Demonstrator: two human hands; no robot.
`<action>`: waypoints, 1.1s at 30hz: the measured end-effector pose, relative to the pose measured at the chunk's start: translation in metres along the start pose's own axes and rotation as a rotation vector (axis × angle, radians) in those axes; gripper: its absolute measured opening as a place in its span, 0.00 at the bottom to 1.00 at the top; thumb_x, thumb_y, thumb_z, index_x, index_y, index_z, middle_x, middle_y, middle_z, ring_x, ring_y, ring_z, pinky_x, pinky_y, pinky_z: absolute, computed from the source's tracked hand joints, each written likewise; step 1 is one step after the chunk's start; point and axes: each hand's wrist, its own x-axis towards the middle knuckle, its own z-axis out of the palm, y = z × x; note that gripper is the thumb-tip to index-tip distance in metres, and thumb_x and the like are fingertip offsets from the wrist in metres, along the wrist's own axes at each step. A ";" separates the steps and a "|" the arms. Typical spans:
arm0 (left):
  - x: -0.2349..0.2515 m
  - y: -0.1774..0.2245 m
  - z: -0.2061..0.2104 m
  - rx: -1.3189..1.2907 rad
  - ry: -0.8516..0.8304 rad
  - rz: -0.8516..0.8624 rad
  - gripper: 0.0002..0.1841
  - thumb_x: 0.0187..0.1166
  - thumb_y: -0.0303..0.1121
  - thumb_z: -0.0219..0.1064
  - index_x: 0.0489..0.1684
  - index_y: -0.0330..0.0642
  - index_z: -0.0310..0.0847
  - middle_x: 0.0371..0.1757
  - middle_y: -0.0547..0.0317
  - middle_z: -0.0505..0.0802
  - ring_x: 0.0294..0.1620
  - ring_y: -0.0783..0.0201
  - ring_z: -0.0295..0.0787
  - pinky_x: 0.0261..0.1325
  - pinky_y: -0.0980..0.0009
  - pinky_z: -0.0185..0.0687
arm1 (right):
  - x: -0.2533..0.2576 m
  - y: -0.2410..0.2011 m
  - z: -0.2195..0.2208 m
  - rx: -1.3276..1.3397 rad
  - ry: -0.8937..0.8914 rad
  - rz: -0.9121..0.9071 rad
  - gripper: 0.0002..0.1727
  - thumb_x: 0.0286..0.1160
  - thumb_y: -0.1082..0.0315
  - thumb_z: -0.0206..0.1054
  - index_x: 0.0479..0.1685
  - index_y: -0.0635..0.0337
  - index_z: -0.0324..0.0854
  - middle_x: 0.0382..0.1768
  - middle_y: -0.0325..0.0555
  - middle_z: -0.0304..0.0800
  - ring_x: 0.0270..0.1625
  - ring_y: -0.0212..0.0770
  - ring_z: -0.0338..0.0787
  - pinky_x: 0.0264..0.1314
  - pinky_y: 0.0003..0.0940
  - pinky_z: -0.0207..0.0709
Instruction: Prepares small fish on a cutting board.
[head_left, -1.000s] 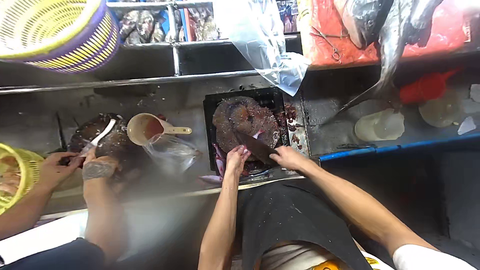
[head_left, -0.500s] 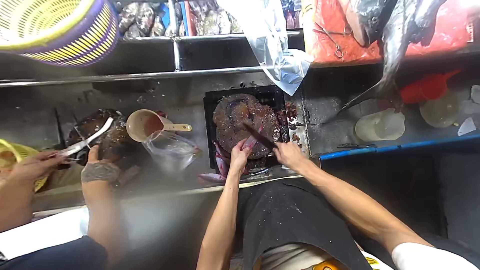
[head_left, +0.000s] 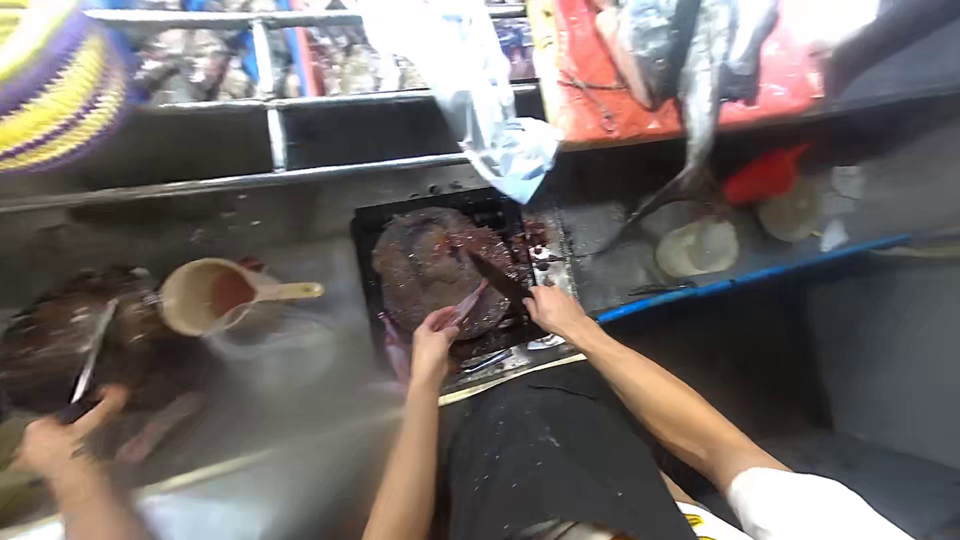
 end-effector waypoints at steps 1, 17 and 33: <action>0.000 0.004 0.001 -0.152 -0.009 -0.079 0.24 0.77 0.16 0.63 0.74 0.35 0.75 0.69 0.42 0.86 0.61 0.53 0.89 0.62 0.56 0.89 | 0.004 0.001 -0.001 -0.040 0.006 0.010 0.21 0.86 0.47 0.56 0.53 0.50 0.88 0.45 0.55 0.94 0.51 0.60 0.93 0.49 0.67 0.84; -0.006 -0.014 0.010 0.046 0.058 0.106 0.26 0.88 0.33 0.58 0.87 0.44 0.66 0.77 0.48 0.84 0.73 0.54 0.84 0.75 0.50 0.79 | -0.042 -0.041 -0.006 -0.014 -0.222 -0.154 0.20 0.86 0.50 0.55 0.51 0.54 0.87 0.42 0.55 0.92 0.50 0.58 0.93 0.52 0.64 0.84; 0.003 -0.013 0.004 -0.309 -0.042 0.039 0.20 0.91 0.31 0.52 0.79 0.35 0.71 0.72 0.43 0.85 0.68 0.54 0.87 0.72 0.55 0.83 | -0.039 -0.038 0.001 -0.097 -0.172 -0.123 0.19 0.86 0.52 0.54 0.56 0.52 0.86 0.40 0.56 0.93 0.47 0.60 0.93 0.49 0.64 0.84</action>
